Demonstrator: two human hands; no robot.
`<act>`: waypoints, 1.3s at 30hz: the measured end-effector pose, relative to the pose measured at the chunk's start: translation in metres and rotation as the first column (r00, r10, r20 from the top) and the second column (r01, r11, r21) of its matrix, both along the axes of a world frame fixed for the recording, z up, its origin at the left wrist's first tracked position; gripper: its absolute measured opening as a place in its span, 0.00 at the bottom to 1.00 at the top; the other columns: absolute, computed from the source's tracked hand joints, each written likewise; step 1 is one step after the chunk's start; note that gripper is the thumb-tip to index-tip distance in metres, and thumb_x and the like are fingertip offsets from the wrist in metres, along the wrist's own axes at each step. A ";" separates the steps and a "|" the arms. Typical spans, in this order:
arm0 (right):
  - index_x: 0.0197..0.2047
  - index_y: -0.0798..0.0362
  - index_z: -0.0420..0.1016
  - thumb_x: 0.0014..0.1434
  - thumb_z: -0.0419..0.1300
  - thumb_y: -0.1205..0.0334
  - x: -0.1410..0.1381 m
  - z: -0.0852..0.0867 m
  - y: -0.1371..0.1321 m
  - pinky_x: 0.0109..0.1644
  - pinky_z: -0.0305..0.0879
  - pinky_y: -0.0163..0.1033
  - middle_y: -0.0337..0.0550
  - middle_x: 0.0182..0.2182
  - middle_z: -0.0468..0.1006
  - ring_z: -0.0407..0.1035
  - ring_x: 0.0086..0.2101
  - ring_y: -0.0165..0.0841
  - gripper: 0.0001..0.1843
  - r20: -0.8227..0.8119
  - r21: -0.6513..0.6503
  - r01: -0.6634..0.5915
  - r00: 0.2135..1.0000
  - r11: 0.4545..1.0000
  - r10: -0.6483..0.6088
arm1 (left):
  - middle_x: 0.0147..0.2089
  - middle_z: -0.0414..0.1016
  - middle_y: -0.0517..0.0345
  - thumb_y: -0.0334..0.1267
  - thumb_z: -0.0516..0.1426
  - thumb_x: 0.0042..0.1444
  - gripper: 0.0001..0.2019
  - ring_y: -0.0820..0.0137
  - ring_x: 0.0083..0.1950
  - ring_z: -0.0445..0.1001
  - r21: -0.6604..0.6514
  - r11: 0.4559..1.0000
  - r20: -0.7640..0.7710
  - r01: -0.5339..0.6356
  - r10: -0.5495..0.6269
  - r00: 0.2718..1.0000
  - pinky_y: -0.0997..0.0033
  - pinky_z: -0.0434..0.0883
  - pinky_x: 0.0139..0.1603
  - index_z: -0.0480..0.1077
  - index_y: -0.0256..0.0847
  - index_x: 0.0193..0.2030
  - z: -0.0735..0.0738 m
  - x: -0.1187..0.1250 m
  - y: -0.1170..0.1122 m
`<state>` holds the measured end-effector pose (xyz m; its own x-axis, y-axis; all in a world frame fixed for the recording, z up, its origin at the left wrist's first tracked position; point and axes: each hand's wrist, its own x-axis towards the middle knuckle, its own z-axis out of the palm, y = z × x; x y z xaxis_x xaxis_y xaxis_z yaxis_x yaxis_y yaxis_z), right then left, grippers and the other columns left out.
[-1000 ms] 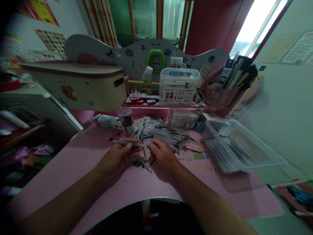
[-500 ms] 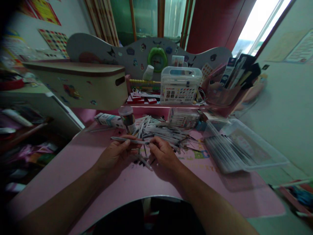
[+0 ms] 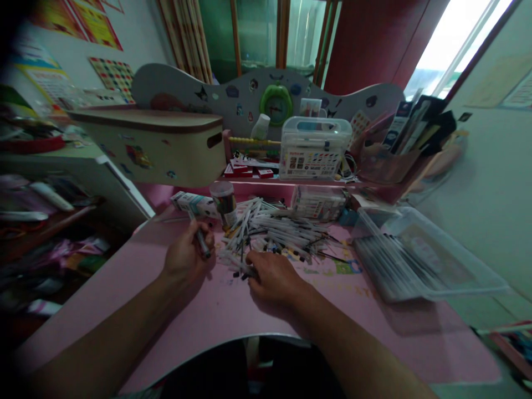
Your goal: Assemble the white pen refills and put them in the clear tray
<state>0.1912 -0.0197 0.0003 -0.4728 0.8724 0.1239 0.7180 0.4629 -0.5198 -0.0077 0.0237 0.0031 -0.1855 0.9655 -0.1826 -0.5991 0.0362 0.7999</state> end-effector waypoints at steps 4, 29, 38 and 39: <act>0.38 0.51 0.69 0.53 0.57 0.72 0.002 -0.006 0.004 0.33 0.43 0.37 0.37 0.27 0.71 0.58 0.27 0.30 0.09 -0.039 0.014 0.044 0.998 0.999 -0.043 | 0.19 0.67 0.65 0.46 0.57 0.63 0.13 0.76 0.18 0.65 0.000 0.999 -0.027 0.045 -0.045 0.999 0.80 0.62 0.19 0.68 0.39 0.32 -0.007 0.003 -0.001; 0.38 0.52 0.78 0.62 0.58 0.72 -0.004 -0.022 0.015 0.48 0.54 0.44 0.45 0.43 0.74 0.61 0.45 0.39 0.08 -0.042 0.305 -0.019 0.999 0.952 0.033 | 0.16 0.56 0.72 0.53 0.58 0.60 0.15 0.79 0.11 0.49 -0.122 0.983 -0.125 0.140 -0.155 0.980 0.82 0.44 0.12 0.71 0.42 0.38 -0.011 0.004 -0.001; 0.42 0.50 0.79 0.66 0.60 0.64 -0.013 -0.024 0.019 0.51 0.53 0.46 0.46 0.47 0.73 0.60 0.47 0.40 0.06 0.048 0.295 0.017 0.998 0.955 -0.032 | 0.16 0.59 0.71 0.54 0.60 0.58 0.17 0.77 0.11 0.54 -0.072 0.953 -0.168 0.295 -0.303 0.938 0.79 0.52 0.10 0.71 0.41 0.37 -0.020 0.007 -0.005; 0.44 0.50 0.79 0.65 0.61 0.63 -0.014 -0.024 0.020 0.52 0.53 0.46 0.46 0.48 0.73 0.60 0.48 0.41 0.06 0.051 0.300 0.025 0.998 0.954 -0.042 | 0.17 0.60 0.70 0.55 0.60 0.58 0.17 0.77 0.12 0.55 -0.066 0.949 -0.178 0.310 -0.316 0.932 0.79 0.54 0.10 0.71 0.40 0.37 -0.020 0.008 -0.006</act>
